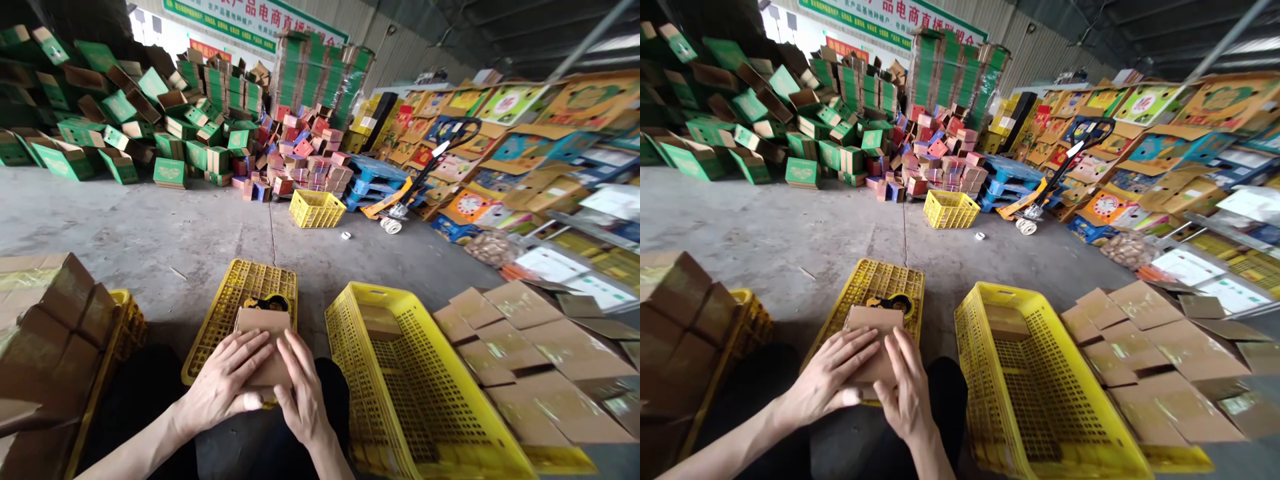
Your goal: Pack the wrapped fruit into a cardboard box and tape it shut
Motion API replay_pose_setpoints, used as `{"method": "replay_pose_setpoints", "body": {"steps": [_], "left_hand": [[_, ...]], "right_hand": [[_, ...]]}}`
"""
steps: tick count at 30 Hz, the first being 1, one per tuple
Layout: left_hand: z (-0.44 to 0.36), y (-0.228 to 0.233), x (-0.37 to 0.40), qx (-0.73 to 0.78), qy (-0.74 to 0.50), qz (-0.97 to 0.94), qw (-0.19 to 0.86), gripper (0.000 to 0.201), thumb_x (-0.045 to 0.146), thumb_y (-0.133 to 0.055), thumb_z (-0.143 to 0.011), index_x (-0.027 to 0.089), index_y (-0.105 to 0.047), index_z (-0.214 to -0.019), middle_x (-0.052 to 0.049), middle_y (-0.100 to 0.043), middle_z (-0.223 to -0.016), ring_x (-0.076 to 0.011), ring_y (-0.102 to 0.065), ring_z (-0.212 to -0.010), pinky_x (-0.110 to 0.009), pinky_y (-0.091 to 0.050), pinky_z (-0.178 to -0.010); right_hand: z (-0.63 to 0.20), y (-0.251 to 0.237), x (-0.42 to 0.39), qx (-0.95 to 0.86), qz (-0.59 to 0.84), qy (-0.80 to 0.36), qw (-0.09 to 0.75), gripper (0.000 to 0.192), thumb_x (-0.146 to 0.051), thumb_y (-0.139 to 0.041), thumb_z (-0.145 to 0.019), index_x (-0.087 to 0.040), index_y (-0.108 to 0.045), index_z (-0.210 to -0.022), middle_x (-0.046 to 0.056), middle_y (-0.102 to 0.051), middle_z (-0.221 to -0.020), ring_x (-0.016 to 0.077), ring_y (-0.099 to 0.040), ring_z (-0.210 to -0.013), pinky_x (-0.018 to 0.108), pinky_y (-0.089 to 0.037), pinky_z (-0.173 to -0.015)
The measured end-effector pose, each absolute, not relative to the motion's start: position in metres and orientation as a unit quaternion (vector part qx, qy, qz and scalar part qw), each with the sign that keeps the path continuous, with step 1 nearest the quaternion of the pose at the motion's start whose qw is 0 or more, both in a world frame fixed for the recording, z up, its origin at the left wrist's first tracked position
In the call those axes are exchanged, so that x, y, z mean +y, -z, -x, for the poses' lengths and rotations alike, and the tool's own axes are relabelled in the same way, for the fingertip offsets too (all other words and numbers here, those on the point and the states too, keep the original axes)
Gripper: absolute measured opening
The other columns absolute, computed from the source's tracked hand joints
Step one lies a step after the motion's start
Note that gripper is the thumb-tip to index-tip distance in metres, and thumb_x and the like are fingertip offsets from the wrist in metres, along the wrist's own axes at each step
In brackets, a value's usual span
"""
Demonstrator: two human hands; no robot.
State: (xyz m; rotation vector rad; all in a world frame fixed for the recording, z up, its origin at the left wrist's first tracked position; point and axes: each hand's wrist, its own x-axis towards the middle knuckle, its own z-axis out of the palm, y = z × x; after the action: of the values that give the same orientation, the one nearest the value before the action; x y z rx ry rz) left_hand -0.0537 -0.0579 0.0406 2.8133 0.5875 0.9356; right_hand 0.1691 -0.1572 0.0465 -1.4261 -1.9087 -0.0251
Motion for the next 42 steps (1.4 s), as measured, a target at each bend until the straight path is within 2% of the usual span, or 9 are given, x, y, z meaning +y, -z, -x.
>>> {"method": "replay_pose_setpoints", "body": {"steps": [5,10,12,15,18,23,31,38,42], "left_hand": [[0.057,-0.042,-0.062,0.202,-0.291,-0.934,0.043,0.089,0.078,-0.034,-0.1,0.018,-0.037,-0.165,-0.013,-0.051,-0.161,-0.0317,-0.046,-0.15,-0.045,-0.036,-0.125],[0.051,-0.052,-0.062,0.239,-0.285,-0.924,0.088,0.085,0.081,-0.041,-0.096,0.02,-0.056,-0.153,-0.013,-0.06,-0.153,-0.0318,-0.06,-0.136,-0.044,-0.05,-0.112],[0.044,-0.056,-0.06,0.261,-0.283,-0.918,0.09,0.082,0.079,-0.04,-0.098,0.019,-0.057,-0.151,-0.015,-0.06,-0.153,-0.0317,-0.062,-0.134,-0.045,-0.05,-0.112],[0.037,-0.056,-0.058,0.267,-0.287,-0.918,0.053,0.093,0.08,-0.034,-0.099,0.011,-0.041,-0.161,-0.019,-0.048,-0.162,-0.0337,-0.05,-0.147,-0.049,-0.038,-0.123],[0.039,-0.051,-0.058,0.254,-0.27,-0.929,0.019,0.103,0.084,-0.035,-0.095,0.01,-0.028,-0.167,-0.019,-0.038,-0.168,-0.0333,-0.04,-0.154,-0.048,-0.028,-0.129],[0.048,-0.048,-0.057,0.258,-0.276,-0.926,-0.002,0.113,0.089,-0.035,-0.09,0.007,-0.023,-0.168,-0.022,-0.035,-0.168,-0.0352,-0.039,-0.155,-0.047,-0.03,-0.128],[0.05,-0.051,-0.058,0.25,-0.272,-0.929,0.013,0.108,0.085,-0.039,-0.092,0.009,-0.024,-0.168,-0.021,-0.037,-0.168,-0.034,-0.041,-0.154,-0.047,-0.035,-0.126],[0.066,-0.05,-0.062,0.264,-0.257,-0.929,0.027,0.105,0.082,-0.043,-0.094,0.011,-0.022,-0.169,-0.019,-0.037,-0.168,-0.0341,-0.038,-0.155,-0.047,-0.035,-0.126],[0.073,-0.049,-0.073,0.234,-0.238,-0.941,0.045,0.104,0.083,-0.043,-0.092,0.016,-0.023,-0.169,-0.017,-0.032,-0.171,-0.0363,-0.033,-0.157,-0.048,-0.038,-0.125]], "right_hand": [[-0.17,-0.037,-0.153,-0.768,0.545,-0.027,0.335,0.06,-0.051,-0.031,-0.112,-0.022,-0.036,-0.165,0.009,-0.047,-0.164,0.0279,-0.039,-0.156,0.048,-0.044,-0.124],[-0.172,-0.052,-0.146,-0.757,0.545,-0.024,0.361,0.054,-0.047,-0.029,-0.113,-0.028,-0.043,-0.162,0.007,-0.057,-0.156,0.0252,-0.048,-0.149,0.048,-0.048,-0.121],[-0.169,-0.057,-0.139,-0.756,0.558,-0.018,0.342,0.062,-0.056,-0.028,-0.111,-0.024,-0.039,-0.164,0.01,-0.053,-0.16,0.0278,-0.045,-0.151,0.051,-0.046,-0.122],[-0.163,-0.058,-0.129,-0.775,0.569,-0.007,0.276,0.085,-0.071,-0.027,-0.104,-0.016,-0.027,-0.168,0.015,-0.04,-0.168,0.0322,-0.036,-0.156,0.054,-0.041,-0.125],[-0.16,-0.057,-0.128,-0.784,0.573,0.003,0.237,0.09,-0.075,-0.028,-0.101,-0.015,-0.023,-0.169,0.014,-0.038,-0.169,0.0319,-0.035,-0.157,0.054,-0.04,-0.126],[-0.162,-0.057,-0.137,-0.787,0.566,0.024,0.244,0.082,-0.069,-0.035,-0.105,-0.018,-0.026,-0.168,0.012,-0.04,-0.168,0.0315,-0.037,-0.156,0.052,-0.041,-0.126],[-0.17,-0.052,-0.143,-0.788,0.548,0.045,0.277,0.074,-0.065,-0.04,-0.106,-0.019,-0.037,-0.165,0.013,-0.051,-0.161,0.0307,-0.044,-0.152,0.051,-0.046,-0.123],[-0.164,-0.053,-0.144,-0.768,0.553,0.101,0.305,0.057,-0.021,-0.053,-0.107,-0.021,-0.041,-0.163,0.011,-0.061,-0.152,0.0278,-0.054,-0.145,0.049,-0.053,-0.118],[-0.158,-0.055,-0.152,-0.769,0.562,0.103,0.287,0.057,-0.026,-0.055,-0.107,-0.023,-0.041,-0.163,0.011,-0.061,-0.152,0.0316,-0.053,-0.146,0.054,-0.053,-0.117]]}}
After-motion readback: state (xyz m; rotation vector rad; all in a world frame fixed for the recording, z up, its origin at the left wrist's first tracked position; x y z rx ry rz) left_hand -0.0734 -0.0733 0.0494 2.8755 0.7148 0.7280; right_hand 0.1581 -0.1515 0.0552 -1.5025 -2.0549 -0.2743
